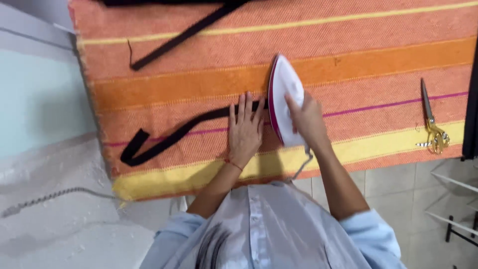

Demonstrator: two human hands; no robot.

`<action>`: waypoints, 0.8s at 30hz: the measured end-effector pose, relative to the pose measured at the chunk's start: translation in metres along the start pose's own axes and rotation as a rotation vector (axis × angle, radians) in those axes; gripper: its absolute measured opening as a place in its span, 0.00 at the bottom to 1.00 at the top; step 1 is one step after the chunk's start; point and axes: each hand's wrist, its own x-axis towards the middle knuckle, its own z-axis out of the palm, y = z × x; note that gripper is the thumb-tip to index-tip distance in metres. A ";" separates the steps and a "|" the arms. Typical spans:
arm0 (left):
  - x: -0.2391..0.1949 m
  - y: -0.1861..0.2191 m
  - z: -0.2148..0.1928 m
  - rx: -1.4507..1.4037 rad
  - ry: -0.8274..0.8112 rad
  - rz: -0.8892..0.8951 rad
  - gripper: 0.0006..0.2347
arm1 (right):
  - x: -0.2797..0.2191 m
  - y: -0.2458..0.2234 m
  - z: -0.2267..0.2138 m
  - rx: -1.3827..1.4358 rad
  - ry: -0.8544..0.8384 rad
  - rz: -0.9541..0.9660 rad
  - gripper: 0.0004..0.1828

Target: Ironing long black strips of material on a colorful mat

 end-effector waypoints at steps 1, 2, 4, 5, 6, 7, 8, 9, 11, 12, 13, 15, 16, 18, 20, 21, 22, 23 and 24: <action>0.001 -0.002 0.002 -0.005 -0.014 -0.006 0.25 | 0.008 0.000 0.001 -0.004 -0.009 0.012 0.21; 0.001 -0.001 0.005 -0.014 -0.019 -0.006 0.24 | 0.014 0.001 0.001 0.014 -0.002 -0.015 0.22; -0.001 0.000 0.005 -0.023 -0.020 -0.012 0.24 | 0.010 0.007 0.002 0.031 0.003 -0.047 0.22; -0.003 0.001 0.002 -0.016 -0.022 -0.012 0.24 | 0.001 0.012 0.001 0.010 -0.002 -0.015 0.23; 0.002 -0.001 0.000 -0.006 -0.012 -0.002 0.25 | -0.004 0.015 0.001 -0.004 0.005 0.010 0.24; 0.007 -0.002 0.000 0.000 0.003 0.003 0.25 | 0.004 0.011 -0.001 0.000 0.015 -0.004 0.24; 0.005 -0.002 -0.002 -0.004 -0.001 0.004 0.25 | 0.006 0.010 -0.001 -0.028 0.022 -0.017 0.23; 0.001 -0.001 -0.001 -0.007 -0.006 0.005 0.25 | 0.008 0.012 -0.001 -0.056 0.028 -0.030 0.23; -0.001 0.002 -0.001 -0.020 -0.040 0.002 0.24 | 0.011 0.015 -0.001 -0.015 0.032 -0.013 0.21; 0.008 -0.003 -0.001 -0.004 -0.026 -0.008 0.24 | 0.022 0.010 0.002 0.038 0.044 -0.049 0.19; -0.005 0.002 -0.004 -0.005 -0.032 -0.017 0.24 | 0.005 0.022 0.002 0.034 0.034 -0.046 0.19; 0.003 0.000 -0.009 0.009 -0.029 -0.003 0.27 | -0.005 0.033 0.000 -0.043 0.020 -0.006 0.23; 0.006 -0.002 -0.006 0.013 -0.016 0.002 0.27 | 0.004 0.029 -0.002 -0.039 0.029 -0.017 0.23; -0.002 0.001 0.001 0.020 -0.044 -0.005 0.27 | 0.010 0.029 -0.003 -0.026 0.035 -0.005 0.24; 0.000 0.000 0.004 0.009 -0.062 -0.013 0.27 | 0.013 0.026 -0.002 -0.010 0.041 -0.018 0.23; 0.002 -0.001 0.004 0.005 -0.066 -0.015 0.26 | 0.014 0.024 -0.002 0.012 0.057 -0.042 0.22; 0.001 0.000 0.002 0.014 -0.042 -0.010 0.26 | 0.008 0.028 -0.002 0.018 0.069 -0.064 0.22; 0.002 0.000 0.000 0.003 -0.033 -0.010 0.27 | 0.002 0.031 -0.003 0.038 0.069 -0.001 0.22; -0.004 0.002 -0.003 -0.009 -0.034 -0.010 0.27 | -0.007 0.037 -0.002 0.060 0.065 0.071 0.23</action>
